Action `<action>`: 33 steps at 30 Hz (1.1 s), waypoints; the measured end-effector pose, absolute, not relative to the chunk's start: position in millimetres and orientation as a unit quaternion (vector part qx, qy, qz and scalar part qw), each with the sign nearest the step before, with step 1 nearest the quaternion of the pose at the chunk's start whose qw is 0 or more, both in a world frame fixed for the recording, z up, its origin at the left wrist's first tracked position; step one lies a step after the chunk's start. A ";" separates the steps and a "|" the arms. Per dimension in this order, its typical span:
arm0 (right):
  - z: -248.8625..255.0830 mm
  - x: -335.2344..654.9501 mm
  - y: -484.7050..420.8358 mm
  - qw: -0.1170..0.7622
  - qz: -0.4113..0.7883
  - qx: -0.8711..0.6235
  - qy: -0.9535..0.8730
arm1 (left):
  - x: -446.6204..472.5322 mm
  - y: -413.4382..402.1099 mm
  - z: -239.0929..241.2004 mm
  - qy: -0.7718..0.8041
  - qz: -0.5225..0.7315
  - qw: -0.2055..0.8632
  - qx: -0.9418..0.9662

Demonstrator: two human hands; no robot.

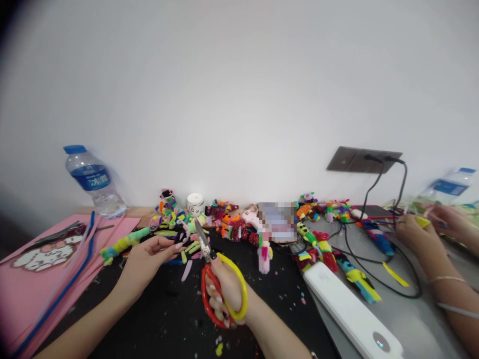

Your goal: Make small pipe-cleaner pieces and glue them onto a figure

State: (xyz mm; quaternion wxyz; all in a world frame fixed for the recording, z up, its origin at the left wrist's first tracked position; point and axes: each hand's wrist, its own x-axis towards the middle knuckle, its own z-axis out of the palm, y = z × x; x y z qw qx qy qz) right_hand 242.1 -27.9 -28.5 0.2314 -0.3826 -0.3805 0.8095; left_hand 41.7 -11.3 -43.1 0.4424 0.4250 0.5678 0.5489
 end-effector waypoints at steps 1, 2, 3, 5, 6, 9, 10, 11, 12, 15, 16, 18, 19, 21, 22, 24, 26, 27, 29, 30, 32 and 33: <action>-29.1 243.0 -25.9 0.245 0.805 -0.385 -0.378 | 41.4 -11.2 -42.4 0.565 0.550 0.453 0.415; -29.7 243.7 -24.0 0.257 0.801 -0.386 -0.377 | 40.9 -11.1 -41.6 0.563 0.552 0.463 0.406; -30.2 244.1 -22.4 0.270 0.797 -0.389 -0.375 | 40.4 -10.9 -40.8 0.560 0.553 0.470 0.399; -30.4 243.7 -20.9 0.294 0.793 -0.385 -0.369 | 39.0 -10.1 -39.0 0.561 0.555 0.473 0.390; -30.3 243.3 -20.8 0.304 0.793 -0.382 -0.365 | 38.2 -9.6 -38.2 0.565 0.554 0.470 0.391; -29.8 242.0 -22.0 0.319 0.792 -0.375 -0.361 | 35.3 -7.7 -36.3 0.585 0.539 0.444 0.413; -29.9 241.9 -22.4 0.323 0.790 -0.376 -0.361 | 34.2 -7.2 -35.9 0.592 0.531 0.432 0.425; -30.0 241.9 -22.6 0.327 0.787 -0.379 -0.361 | 32.9 -6.8 -35.6 0.598 0.524 0.419 0.438; -30.1 242.2 -22.6 0.332 0.784 -0.381 -0.360 | 31.5 -6.6 -35.4 0.604 0.516 0.405 0.452; -30.3 243.3 -21.8 0.345 0.780 -0.383 -0.356 | 26.1 -6.2 -34.9 0.631 0.502 0.311 0.503; -30.3 243.7 -21.4 0.347 0.779 -0.384 -0.354 | 23.8 -5.9 -35.0 0.639 0.499 0.276 0.517; -30.5 244.1 -20.7 0.351 0.775 -0.389 -0.352 | 19.0 -4.8 -36.0 0.649 0.496 0.226 0.530; -30.7 244.3 -20.6 0.353 0.773 -0.392 -0.352 | 16.5 -4.1 -37.0 0.651 0.495 0.213 0.534; -31.4 244.3 -20.6 0.352 0.770 -0.397 -0.355 | 12.1 -2.6 -39.2 0.650 0.486 0.184 0.554; -31.7 244.3 -20.8 0.352 0.768 -0.399 -0.357 | 10.2 -2.0 -40.2 0.650 0.472 0.156 0.575; -32.2 244.3 -21.2 0.353 0.764 -0.400 -0.363 | 7.7 -1.6 -41.2 0.646 0.431 0.085 0.624; -32.3 244.4 -21.3 0.355 0.761 -0.401 -0.367 | 6.9 -2.4 -40.1 0.649 0.380 0.025 0.659; -32.3 244.5 -21.2 0.355 0.760 -0.402 -0.367 | 7.0 -3.1 -39.0 0.653 0.357 0.005 0.668; -32.0 244.5 -20.8 0.353 0.759 -0.406 -0.367 | 8.0 -4.7 -36.1 0.664 0.324 -0.015 0.674; -31.9 244.3 -20.5 0.352 0.757 -0.411 -0.367 | 8.6 -5.4 -34.6 0.668 0.315 -0.019 0.674; -31.9 243.8 -20.1 0.353 0.747 -0.423 -0.373 | 9.3 -6.2 -32.1 0.670 0.316 -0.024 0.671; -32.1 243.5 -20.1 0.355 0.737 -0.432 -0.380 | 9.3 -6.4 -31.1 0.667 0.324 -0.026 0.671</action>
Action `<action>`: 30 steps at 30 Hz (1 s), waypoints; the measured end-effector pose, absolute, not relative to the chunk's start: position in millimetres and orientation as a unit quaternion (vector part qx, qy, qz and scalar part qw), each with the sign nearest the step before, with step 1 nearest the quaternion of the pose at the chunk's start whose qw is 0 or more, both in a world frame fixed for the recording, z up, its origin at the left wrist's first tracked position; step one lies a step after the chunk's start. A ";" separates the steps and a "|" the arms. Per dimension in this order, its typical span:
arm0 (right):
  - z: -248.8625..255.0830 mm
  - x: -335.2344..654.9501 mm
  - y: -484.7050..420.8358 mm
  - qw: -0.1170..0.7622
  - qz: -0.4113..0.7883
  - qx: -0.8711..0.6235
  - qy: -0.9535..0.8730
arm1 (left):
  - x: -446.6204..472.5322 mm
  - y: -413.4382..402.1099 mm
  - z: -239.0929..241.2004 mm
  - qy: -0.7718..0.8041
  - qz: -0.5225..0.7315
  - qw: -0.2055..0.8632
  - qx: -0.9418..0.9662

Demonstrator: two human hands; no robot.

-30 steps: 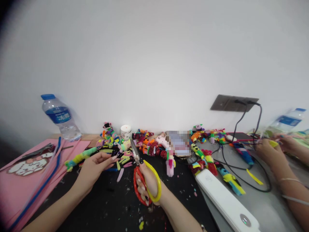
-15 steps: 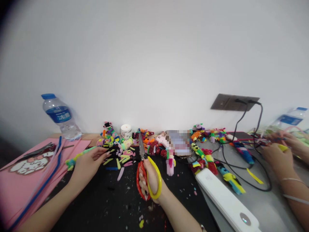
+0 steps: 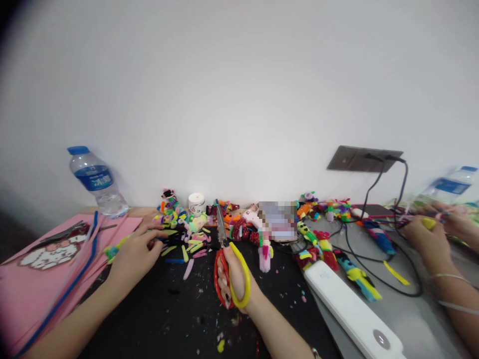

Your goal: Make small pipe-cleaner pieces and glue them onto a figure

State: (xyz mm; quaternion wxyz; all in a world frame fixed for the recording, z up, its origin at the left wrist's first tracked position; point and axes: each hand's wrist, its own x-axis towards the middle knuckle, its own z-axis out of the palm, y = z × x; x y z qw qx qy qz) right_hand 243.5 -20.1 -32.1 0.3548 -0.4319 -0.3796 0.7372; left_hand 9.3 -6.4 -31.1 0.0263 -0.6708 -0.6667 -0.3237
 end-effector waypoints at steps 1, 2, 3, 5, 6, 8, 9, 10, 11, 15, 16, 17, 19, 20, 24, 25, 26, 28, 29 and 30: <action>-32.4 243.1 -20.1 0.359 0.724 -0.442 -0.389 | 9.1 -6.3 -30.4 -0.662 -0.332 0.030 -0.671; -32.9 242.9 -20.2 0.366 0.708 -0.451 -0.402 | 8.6 -6.0 -29.9 -0.656 -0.342 0.035 -0.672; -33.3 243.0 -20.3 0.374 0.688 -0.460 -0.418 | 8.1 -5.7 -29.6 -0.650 -0.350 0.042 -0.673; -33.8 244.1 -20.4 0.396 0.632 -0.479 -0.462 | 7.4 -5.0 -29.4 -0.642 -0.357 0.052 -0.676; -33.6 245.4 -20.4 0.407 0.591 -0.488 -0.497 | 7.3 -4.7 -29.5 -0.640 -0.359 0.055 -0.677; -31.9 248.7 -20.0 0.410 0.484 -0.500 -0.589 | 8.0 -4.7 -29.7 -0.636 -0.361 0.054 -0.680; -30.4 250.4 -19.9 0.399 0.420 -0.503 -0.641 | 8.6 -4.9 -29.7 -0.634 -0.362 0.053 -0.682; -28.5 252.0 -19.9 0.380 0.358 -0.501 -0.690 | 9.2 -5.2 -29.4 -0.631 -0.362 0.052 -0.684; -26.4 253.2 -20.1 0.358 0.302 -0.500 -0.728 | 9.5 -5.6 -29.1 -0.629 -0.360 0.052 -0.688; -19.0 254.9 -22.0 0.281 0.193 -0.473 -0.812 | 5.5 -5.2 -26.9 -0.630 -0.338 0.075 -0.695; -18.1 254.9 -22.3 0.268 0.191 -0.464 -0.823 | 2.8 -4.4 -26.6 -0.632 -0.334 0.083 -0.694; -17.8 254.9 -22.4 0.257 0.192 -0.454 -0.831 | -0.4 -3.4 -26.4 -0.634 -0.331 0.092 -0.692; -18.7 255.0 -22.2 0.241 0.201 -0.427 -0.848 | -6.9 -1.0 -26.6 -0.642 -0.321 0.112 -0.687; -19.7 255.1 -22.0 0.235 0.208 -0.410 -0.856 | -9.7 0.1 -26.8 -0.646 -0.314 0.122 -0.684; -24.8 255.1 -21.8 0.218 0.238 -0.370 -0.871 | -13.8 1.8 -27.4 -0.653 -0.278 0.151 -0.688; -25.7 255.0 -21.9 0.212 0.240 -0.372 -0.871 | -13.3 1.6 -27.5 -0.652 -0.271 0.154 -0.691; -26.4 255.0 -21.9 0.204 0.241 -0.375 -0.872 | -12.7 1.4 -27.7 -0.652 -0.267 0.156 -0.693; -26.4 255.1 -22.1 0.184 0.236 -0.374 -0.878 | -11.5 1.3 -28.3 -0.649 -0.264 0.153 -0.697; -25.7 255.2 -22.2 0.174 0.231 -0.369 -0.884 | -11.3 1.4 -28.6 -0.647 -0.264 0.148 -0.700; -24.8 255.2 -22.5 0.165 0.226 -0.362 -0.889 | -11.3 1.6 -28.9 -0.643 -0.266 0.144 -0.703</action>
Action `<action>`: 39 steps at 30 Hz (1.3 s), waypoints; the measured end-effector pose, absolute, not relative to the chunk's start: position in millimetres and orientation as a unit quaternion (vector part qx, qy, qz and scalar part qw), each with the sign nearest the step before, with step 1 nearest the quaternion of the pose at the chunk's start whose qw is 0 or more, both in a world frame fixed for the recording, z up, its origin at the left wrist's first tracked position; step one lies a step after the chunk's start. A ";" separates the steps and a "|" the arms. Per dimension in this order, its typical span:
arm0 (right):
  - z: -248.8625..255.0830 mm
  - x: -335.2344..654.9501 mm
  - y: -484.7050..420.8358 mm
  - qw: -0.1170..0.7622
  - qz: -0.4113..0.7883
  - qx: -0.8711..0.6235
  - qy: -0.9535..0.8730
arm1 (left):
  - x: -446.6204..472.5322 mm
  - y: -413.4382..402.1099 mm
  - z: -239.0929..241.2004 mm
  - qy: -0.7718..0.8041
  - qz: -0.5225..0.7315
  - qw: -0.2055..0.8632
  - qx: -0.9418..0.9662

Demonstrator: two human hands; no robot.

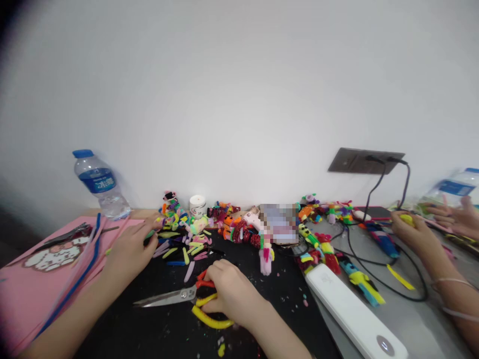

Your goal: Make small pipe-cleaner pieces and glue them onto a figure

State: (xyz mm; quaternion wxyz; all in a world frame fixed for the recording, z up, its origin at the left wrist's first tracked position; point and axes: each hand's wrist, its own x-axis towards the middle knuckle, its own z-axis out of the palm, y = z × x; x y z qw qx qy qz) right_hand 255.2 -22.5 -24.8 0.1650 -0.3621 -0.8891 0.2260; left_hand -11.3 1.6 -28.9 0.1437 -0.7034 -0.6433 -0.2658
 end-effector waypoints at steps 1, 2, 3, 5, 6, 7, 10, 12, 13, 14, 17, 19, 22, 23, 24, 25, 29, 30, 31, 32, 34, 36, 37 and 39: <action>-23.6 255.2 -23.0 0.159 0.222 -0.357 -0.894 | -11.4 1.9 -29.0 -0.639 -0.269 0.140 -0.706; -22.3 255.0 -23.6 0.155 0.218 -0.352 -0.897 | -11.5 2.1 -28.9 -0.634 -0.276 0.137 -0.709; -21.2 254.8 -24.3 0.153 0.217 -0.347 -0.900 | -11.2 2.3 -28.5 -0.626 -0.284 0.131 -0.714; -19.7 254.3 -26.2 0.148 0.223 -0.333 -0.904 | -9.3 2.2 -27.4 -0.603 -0.299 0.109 -0.731; -19.4 254.0 -27.2 0.146 0.229 -0.323 -0.906 | -7.6 1.9 -26.8 -0.589 -0.303 0.089 -0.744; -19.1 253.7 -28.2 0.145 0.236 -0.314 -0.908 | -5.6 1.5 -26.4 -0.574 -0.302 0.067 -0.758; -17.3 253.2 -30.8 0.151 0.250 -0.293 -0.910 | 0.4 0.3 -27.1 -0.537 -0.288 0.012 -0.793; -14.2 253.3 -31.6 0.167 0.256 -0.280 -0.910 | 3.0 0.0 -29.4 -0.524 -0.280 -0.008 -0.804; -12.3 253.6 -31.6 0.179 0.254 -0.273 -0.910 | 3.8 0.1 -30.9 -0.522 -0.278 -0.015 -0.806; -10.6 253.9 -31.3 0.193 0.250 -0.267 -0.910 | 4.4 0.3 -32.4 -0.520 -0.276 -0.020 -0.808; -8.3 255.6 -29.0 0.247 0.212 -0.304 -0.895 | 6.3 0.5 -36.3 -0.517 -0.282 -0.027 -0.808; -9.5 257.2 -26.6 0.288 0.187 -0.341 -0.875 | 8.1 0.1 -37.8 -0.517 -0.288 -0.031 -0.805; -12.5 261.6 -21.4 0.362 0.145 -0.384 -0.837 | 10.8 -1.3 -38.6 -0.519 -0.295 -0.037 -0.801; -13.0 264.1 -18.7 0.384 0.127 -0.398 -0.823 | 11.6 -1.8 -38.7 -0.521 -0.297 -0.039 -0.799; -13.1 267.3 -15.4 0.400 0.108 -0.415 -0.810 | 12.3 -2.3 -38.7 -0.523 -0.299 -0.040 -0.797; -12.7 271.2 -11.3 0.411 0.086 -0.440 -0.794 | 13.0 -2.7 -38.8 -0.524 -0.300 -0.042 -0.796; -6.7 292.6 12.3 0.387 0.012 -0.567 -0.727 | 15.3 -4.0 -39.5 -0.524 -0.298 -0.046 -0.797; -4.4 298.1 19.5 0.345 0.001 -0.601 -0.721 | 15.8 -4.2 -39.8 -0.522 -0.298 -0.046 -0.798; -2.1 303.1 26.9 0.288 -0.006 -0.634 -0.718 | 16.2 -4.5 -40.1 -0.520 -0.298 -0.046 -0.799; 0.1 307.3 34.2 0.224 -0.013 -0.664 -0.714 | 16.6 -4.8 -40.4 -0.517 -0.299 -0.046 -0.801; 3.8 312.8 48.3 0.186 -0.011 -0.682 -0.707 | 17.2 -5.3 -40.6 -0.515 -0.300 -0.045 -0.802; 6.3 313.9 60.7 0.154 -0.005 -0.690 -0.707 | 17.6 -6.0 -40.5 -0.513 -0.299 -0.043 -0.804; 7.2 313.0 65.9 0.138 -0.002 -0.693 -0.708 | 17.9 -6.3 -40.2 -0.512 -0.298 -0.042 -0.804; 8.1 309.1 74.1 0.108 0.003 -0.703 -0.703 | 18.4 -7.0 -39.3 -0.511 -0.296 -0.043 -0.806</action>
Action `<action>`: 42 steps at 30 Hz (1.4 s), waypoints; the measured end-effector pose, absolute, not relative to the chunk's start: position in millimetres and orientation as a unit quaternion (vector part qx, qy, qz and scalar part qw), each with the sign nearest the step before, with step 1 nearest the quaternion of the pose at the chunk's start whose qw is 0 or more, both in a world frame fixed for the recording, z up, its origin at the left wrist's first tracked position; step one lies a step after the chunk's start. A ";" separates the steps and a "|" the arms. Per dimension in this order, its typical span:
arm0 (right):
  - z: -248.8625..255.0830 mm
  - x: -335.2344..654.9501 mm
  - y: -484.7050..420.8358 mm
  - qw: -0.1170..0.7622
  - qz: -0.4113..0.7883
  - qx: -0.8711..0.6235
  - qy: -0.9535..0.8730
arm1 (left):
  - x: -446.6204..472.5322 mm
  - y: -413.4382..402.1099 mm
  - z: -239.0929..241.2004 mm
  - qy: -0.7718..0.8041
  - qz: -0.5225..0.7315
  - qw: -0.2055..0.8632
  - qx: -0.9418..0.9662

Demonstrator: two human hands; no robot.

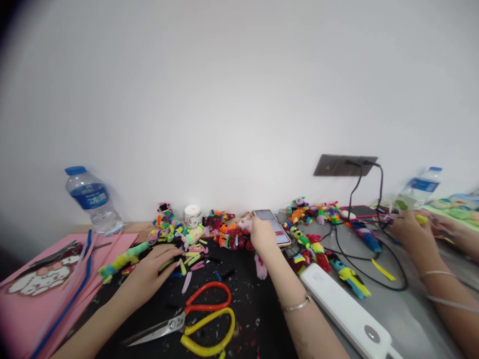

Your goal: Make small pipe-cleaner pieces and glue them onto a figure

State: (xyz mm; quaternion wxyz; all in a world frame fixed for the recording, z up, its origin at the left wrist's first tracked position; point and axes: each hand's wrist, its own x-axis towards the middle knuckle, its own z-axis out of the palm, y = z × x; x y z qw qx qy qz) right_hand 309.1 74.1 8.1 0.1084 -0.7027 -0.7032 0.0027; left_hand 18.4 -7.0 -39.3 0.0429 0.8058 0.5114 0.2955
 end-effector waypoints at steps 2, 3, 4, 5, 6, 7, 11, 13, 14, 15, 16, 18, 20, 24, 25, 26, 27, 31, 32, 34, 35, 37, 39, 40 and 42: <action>8.4 304.0 79.5 0.080 0.006 -0.712 -0.698 | 19.0 -7.7 -38.1 0.510 0.297 0.044 0.806; 8.3 301.6 81.4 0.065 0.008 -0.716 -0.695 | 19.4 -8.1 -37.5 0.508 0.298 0.045 0.806; 8.1 299.6 82.8 0.051 0.010 -0.719 -0.693 | 19.8 -8.5 -36.8 0.506 0.300 0.047 0.807; 7.6 297.9 83.9 0.038 0.011 -0.722 -0.690 | 20.3 -9.0 -36.1 0.504 0.300 0.048 0.808; 7.0 296.8 84.5 0.027 0.013 -0.724 -0.689 | 20.9 -9.5 -35.3 0.503 0.300 0.051 0.809; 6.2 296.0 84.8 0.016 0.014 -0.725 -0.688 | 21.4 -10.2 -34.6 0.502 0.299 0.053 0.809; 1.9 295.4 81.8 0.007 0.016 -0.728 -0.686 | 22.9 -12.6 -32.3 0.507 0.299 0.058 0.807; -0.1 295.4 78.0 0.022 0.007 -0.735 -0.678 | 23.2 -13.0 -32.4 0.507 0.304 0.059 0.805; -0.9 295.5 75.6 0.032 0.002 -0.739 -0.673 | 23.2 -13.0 -32.8 0.506 0.305 0.060 0.804; -1.5 295.7 73.1 0.043 -0.003 -0.744 -0.667 | 23.2 -12.8 -33.3 0.505 0.305 0.061 0.805; -1.9 295.9 70.5 0.054 -0.006 -0.747 -0.662 | 23.3 -12.6 -33.9 0.505 0.304 0.061 0.805; -2.1 296.4 64.8 0.076 -0.012 -0.750 -0.657 | 23.6 -12.1 -35.0 0.509 0.301 0.061 0.804; -1.4 297.4 58.6 0.097 -0.017 -0.750 -0.654 | 24.0 -11.8 -35.7 0.516 0.298 0.060 0.801; 4.5 303.7 47.1 0.138 -0.022 -0.758 -0.638 | 24.1 -11.9 -35.4 0.515 0.297 0.061 0.802; 6.8 306.2 44.9 0.178 -0.022 -0.762 -0.622 | 24.1 -12.2 -35.0 0.513 0.299 0.060 0.803; 9.3 309.0 43.0 0.215 -0.024 -0.754 -0.621 | 24.3 -12.6 -34.5 0.510 0.300 0.059 0.804; 11.6 311.6 41.2 0.244 -0.022 -0.739 -0.627 | 24.9 -13.2 -33.7 0.506 0.300 0.059 0.807; 16.5 317.4 31.8 0.361 0.032 -0.682 -0.636 | 31.6 -17.4 -28.1 0.482 0.289 0.066 0.825; 16.1 317.2 28.4 0.391 0.046 -0.665 -0.635 | 34.5 -18.7 -26.4 0.474 0.283 0.069 0.831; 13.6 315.7 20.7 0.424 0.073 -0.626 -0.650 | 41.2 -20.8 -23.3 0.458 0.273 0.076 0.843; 11.7 314.6 17.0 0.429 0.090 -0.610 -0.660 | 44.8 -21.5 -22.0 0.451 0.267 0.080 0.848; 7.6 312.6 11.2 0.429 0.119 -0.586 -0.677 | 52.0 -21.9 -19.6 0.438 0.259 0.083 0.857; 4.1 311.1 8.4 0.430 0.132 -0.568 -0.689 | 59.3 -21.1 -16.7 0.421 0.255 0.077 0.867; 3.0 310.7 7.9 0.434 0.133 -0.564 -0.690 | 63.0 -20.2 -14.7 0.414 0.253 0.074 0.871; 1.9 310.3 7.9 0.442 0.131 -0.568 -0.682 | 71.2 -17.3 -10.2 0.408 0.240 0.072 0.878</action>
